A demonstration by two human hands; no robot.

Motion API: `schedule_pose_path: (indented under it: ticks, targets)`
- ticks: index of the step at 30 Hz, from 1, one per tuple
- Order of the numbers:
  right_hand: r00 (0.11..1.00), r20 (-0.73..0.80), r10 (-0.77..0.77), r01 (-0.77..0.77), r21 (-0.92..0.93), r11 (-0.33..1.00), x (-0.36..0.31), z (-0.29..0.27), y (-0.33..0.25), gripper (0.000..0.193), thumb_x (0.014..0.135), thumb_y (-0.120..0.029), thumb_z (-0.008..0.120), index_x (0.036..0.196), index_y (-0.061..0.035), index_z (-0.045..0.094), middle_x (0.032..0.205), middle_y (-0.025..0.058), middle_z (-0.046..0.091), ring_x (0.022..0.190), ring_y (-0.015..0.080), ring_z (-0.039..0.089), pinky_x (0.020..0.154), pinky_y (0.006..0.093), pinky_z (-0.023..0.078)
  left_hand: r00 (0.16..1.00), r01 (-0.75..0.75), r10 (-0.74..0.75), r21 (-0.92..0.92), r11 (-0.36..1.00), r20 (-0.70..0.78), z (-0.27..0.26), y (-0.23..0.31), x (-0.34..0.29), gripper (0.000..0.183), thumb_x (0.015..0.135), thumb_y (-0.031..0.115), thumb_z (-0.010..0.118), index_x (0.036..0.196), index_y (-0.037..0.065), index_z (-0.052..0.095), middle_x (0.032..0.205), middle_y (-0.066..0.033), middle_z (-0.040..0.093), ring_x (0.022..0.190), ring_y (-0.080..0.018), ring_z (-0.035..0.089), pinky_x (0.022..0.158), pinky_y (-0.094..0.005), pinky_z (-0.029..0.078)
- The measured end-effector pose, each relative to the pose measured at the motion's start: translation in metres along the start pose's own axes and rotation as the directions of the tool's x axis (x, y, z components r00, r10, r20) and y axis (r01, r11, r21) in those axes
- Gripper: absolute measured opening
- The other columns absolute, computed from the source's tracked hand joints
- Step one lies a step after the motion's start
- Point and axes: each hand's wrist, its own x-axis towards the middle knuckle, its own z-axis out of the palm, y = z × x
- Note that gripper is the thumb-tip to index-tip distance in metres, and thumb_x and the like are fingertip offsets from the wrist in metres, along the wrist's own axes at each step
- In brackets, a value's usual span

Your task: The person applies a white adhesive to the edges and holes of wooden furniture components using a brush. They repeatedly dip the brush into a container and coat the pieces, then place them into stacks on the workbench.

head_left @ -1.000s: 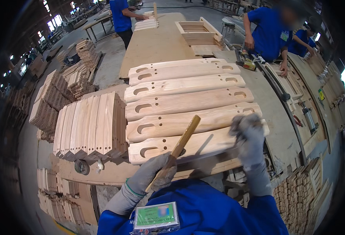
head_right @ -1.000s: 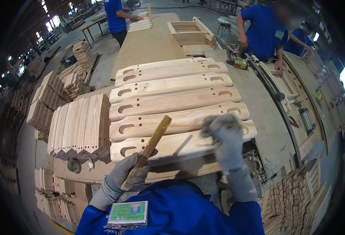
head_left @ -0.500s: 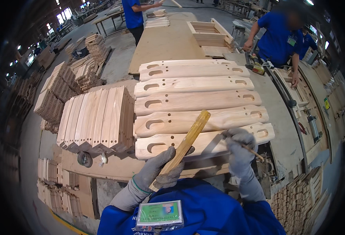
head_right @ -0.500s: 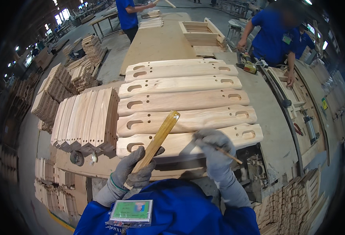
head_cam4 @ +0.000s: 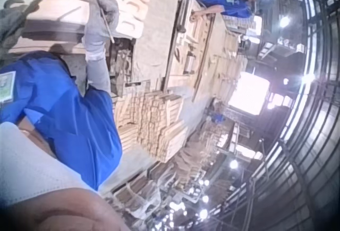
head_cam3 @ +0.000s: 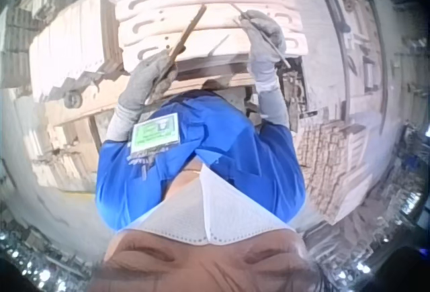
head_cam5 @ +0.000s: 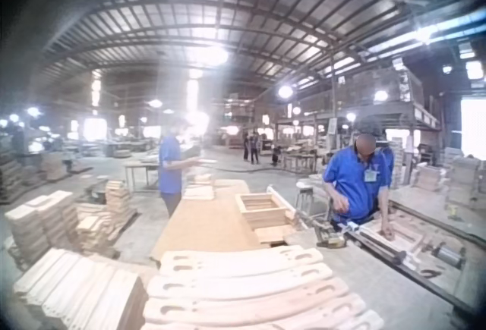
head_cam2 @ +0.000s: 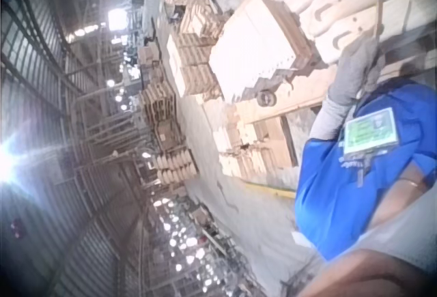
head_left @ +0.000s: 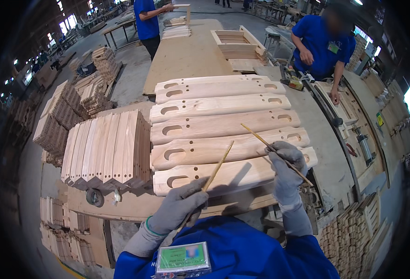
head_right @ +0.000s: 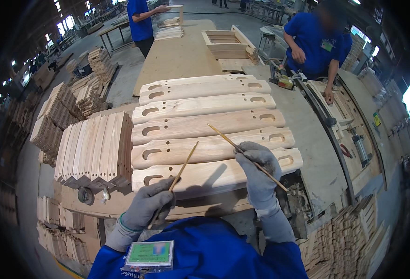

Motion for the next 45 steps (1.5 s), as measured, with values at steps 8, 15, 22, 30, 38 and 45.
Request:
schedule_pose_path:
  ticks: [8, 15, 22, 30, 38, 45]
  targets:
    - [0.814, 0.574, -0.083, 0.27, -0.248, 0.931, -0.02, -0.012, -0.023, 0.019, 0.071, 0.01, 0.071, 0.081, -0.0019, 0.061, 0.094, 0.0168, 0.065, 0.082, 0.0224, 0.066, 0.069, 0.0302, 0.056, 0.982, -0.118, 0.145, 0.21, 0.971, -0.119, 0.007, 0.004, -0.001, 0.054, 0.089, 0.01, 0.059, 0.137, 0.0, 0.038, 0.087, -0.0031, 0.057, 0.063, -0.0045, 0.055, 0.049, -0.0181, 0.048]
    - [0.954, 0.294, -0.061, 0.127, -0.211, 0.969, -0.025, -0.012, -0.01, 0.024, 0.071, 0.014, 0.068, 0.083, -0.0013, 0.055, 0.095, 0.019, 0.063, 0.085, 0.0242, 0.065, 0.073, 0.0317, 0.056, 0.973, -0.106, 0.162, 0.305, 0.946, -0.163, 0.016, 0.013, -0.004, 0.052, 0.088, 0.007, 0.059, 0.136, -0.001, 0.04, 0.084, -0.0036, 0.059, 0.058, -0.0048, 0.055, 0.048, -0.0188, 0.047]
    - [0.98, -0.049, 0.193, -0.198, -0.289, 0.937, 0.023, -0.043, -0.021, 0.019, 0.079, -0.002, 0.066, 0.096, 0.0037, 0.061, 0.093, 0.0102, 0.065, 0.079, 0.0135, 0.063, 0.069, 0.0231, 0.053, 0.868, -0.304, 0.367, 0.227, 0.925, -0.334, 0.011, 0.009, -0.008, 0.05, 0.085, -0.002, 0.055, 0.133, -0.003, 0.043, 0.084, -0.006, 0.06, 0.056, -0.0066, 0.054, 0.046, -0.02, 0.047]
    - [0.958, -0.049, 0.283, -0.261, -0.557, 0.788, 0.109, -0.094, -0.025, 0.023, 0.084, -0.02, 0.065, 0.092, 0.0016, 0.06, 0.075, 0.006, 0.061, 0.065, 0.0087, 0.059, 0.055, 0.0212, 0.048, 0.893, -0.168, 0.244, 0.224, 0.96, -0.378, 0.013, -0.001, -0.001, 0.05, 0.082, -0.001, 0.058, 0.13, -0.003, 0.047, 0.081, -0.0061, 0.06, 0.054, -0.0095, 0.056, 0.044, -0.0221, 0.049]
    - [0.924, 0.006, 0.382, -0.312, -0.565, 0.764, 0.113, -0.095, 0.01, 0.024, 0.083, -0.02, 0.065, 0.092, 0.0018, 0.06, 0.074, 0.0048, 0.061, 0.063, 0.0085, 0.058, 0.054, 0.0207, 0.046, 0.853, -0.178, 0.26, 0.215, 0.96, -0.452, 0.025, -0.003, 0.002, 0.049, 0.081, -0.001, 0.058, 0.129, -0.003, 0.047, 0.079, -0.0061, 0.06, 0.054, -0.0096, 0.056, 0.043, -0.0222, 0.048]
    - [0.879, 0.094, 0.467, -0.323, -0.603, 0.729, 0.087, -0.137, 0.011, 0.03, 0.087, -0.022, 0.06, 0.102, 0.0042, 0.059, 0.083, 0.0097, 0.063, 0.071, 0.012, 0.06, 0.062, 0.0239, 0.049, 0.854, -0.133, 0.206, 0.182, 0.974, -0.479, 0.034, -0.013, 0.008, 0.049, 0.083, -0.002, 0.055, 0.131, -0.003, 0.045, 0.083, -0.0072, 0.059, 0.054, -0.0106, 0.056, 0.044, -0.0227, 0.048]
